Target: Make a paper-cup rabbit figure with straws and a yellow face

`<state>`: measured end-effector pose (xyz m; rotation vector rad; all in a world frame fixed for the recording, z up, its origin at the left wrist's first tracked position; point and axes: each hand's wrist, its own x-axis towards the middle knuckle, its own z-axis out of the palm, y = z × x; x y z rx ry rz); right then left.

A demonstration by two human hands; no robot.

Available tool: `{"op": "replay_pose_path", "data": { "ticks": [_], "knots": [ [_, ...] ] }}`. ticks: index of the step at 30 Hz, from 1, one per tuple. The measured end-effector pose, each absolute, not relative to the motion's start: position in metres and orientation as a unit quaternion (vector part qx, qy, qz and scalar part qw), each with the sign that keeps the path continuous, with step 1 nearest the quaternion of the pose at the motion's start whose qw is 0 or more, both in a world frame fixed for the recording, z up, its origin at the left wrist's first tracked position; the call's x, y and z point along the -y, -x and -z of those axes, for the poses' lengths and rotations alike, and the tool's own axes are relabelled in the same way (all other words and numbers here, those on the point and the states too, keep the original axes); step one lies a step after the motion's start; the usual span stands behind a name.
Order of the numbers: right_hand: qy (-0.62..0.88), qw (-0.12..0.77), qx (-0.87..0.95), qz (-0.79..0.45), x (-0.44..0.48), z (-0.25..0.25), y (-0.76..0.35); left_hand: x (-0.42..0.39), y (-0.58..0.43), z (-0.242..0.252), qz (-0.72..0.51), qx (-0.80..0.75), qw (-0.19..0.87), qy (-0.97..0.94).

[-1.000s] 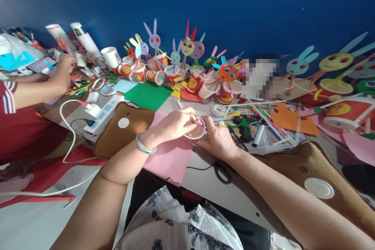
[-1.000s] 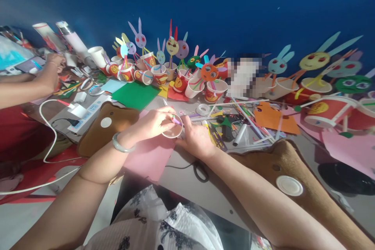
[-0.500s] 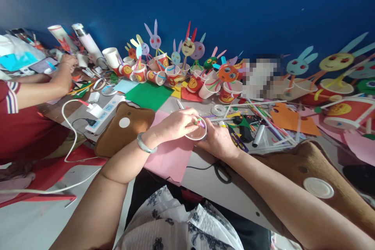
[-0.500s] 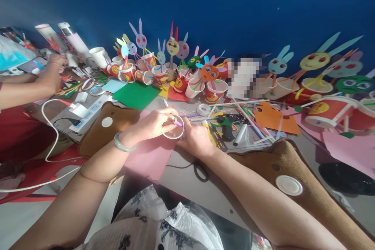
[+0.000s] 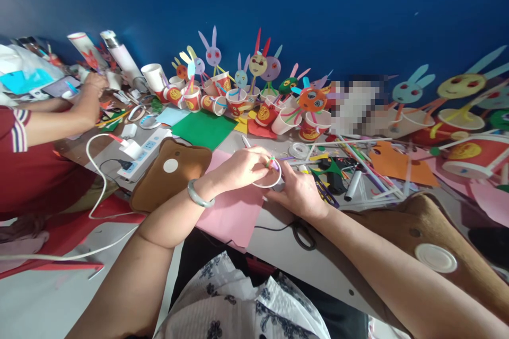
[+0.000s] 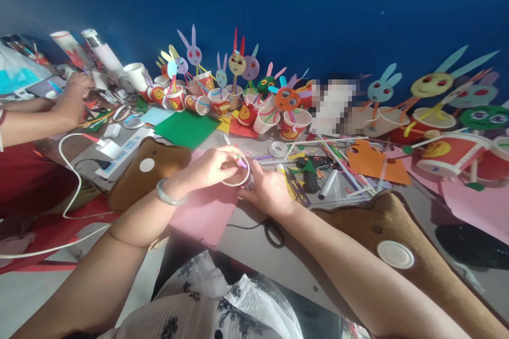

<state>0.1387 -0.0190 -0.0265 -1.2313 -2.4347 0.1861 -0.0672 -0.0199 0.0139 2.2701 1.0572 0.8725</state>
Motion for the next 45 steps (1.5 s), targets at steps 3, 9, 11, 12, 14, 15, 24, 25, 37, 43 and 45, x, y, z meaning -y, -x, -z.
{"op": "replay_pose_path", "data": {
  "ticks": [3,9,11,12,14,15,24,25,37,43,45],
  "knots": [
    [0.420,0.226,0.875,-0.086,0.017,0.022,-0.141,0.015,0.070,-0.014,-0.324,-0.397,0.258,-0.819],
    [0.390,0.212,0.878,-0.180,0.011,0.002,-0.146,0.009,0.074,-0.017,-0.286,-0.431,0.259,-0.816],
    [0.389,0.222,0.868,-0.214,0.011,-0.003,-0.147,0.009,0.074,-0.018,-0.285,-0.434,0.261,-0.814],
    [0.388,0.228,0.863,-0.229,0.011,-0.005,-0.147,0.009,0.073,-0.018,-0.286,-0.433,0.262,-0.813],
    [0.383,0.243,0.856,-0.250,0.011,-0.006,-0.147,0.010,0.072,-0.018,-0.290,-0.430,0.263,-0.814],
    [0.381,0.252,0.852,-0.254,0.010,-0.006,-0.147,0.010,0.071,-0.018,-0.291,-0.427,0.264,-0.815],
    [0.364,0.230,0.895,-0.119,0.003,0.010,-0.150,0.011,0.068,-0.014,-0.299,-0.439,0.230,-0.816],
    [0.361,0.218,0.901,-0.098,0.002,0.011,-0.151,0.011,0.068,-0.013,-0.298,-0.439,0.226,-0.817],
    [0.313,0.219,0.923,-0.044,-0.005,0.012,-0.160,0.012,0.068,-0.013,-0.312,-0.440,0.284,-0.792],
    [0.307,0.239,0.919,-0.063,-0.004,0.016,-0.156,0.011,0.061,-0.003,-0.377,-0.443,0.286,-0.762],
    [0.314,0.260,0.909,-0.091,-0.002,0.015,-0.155,0.010,0.060,-0.001,-0.387,-0.442,0.277,-0.760]
  ]
}}
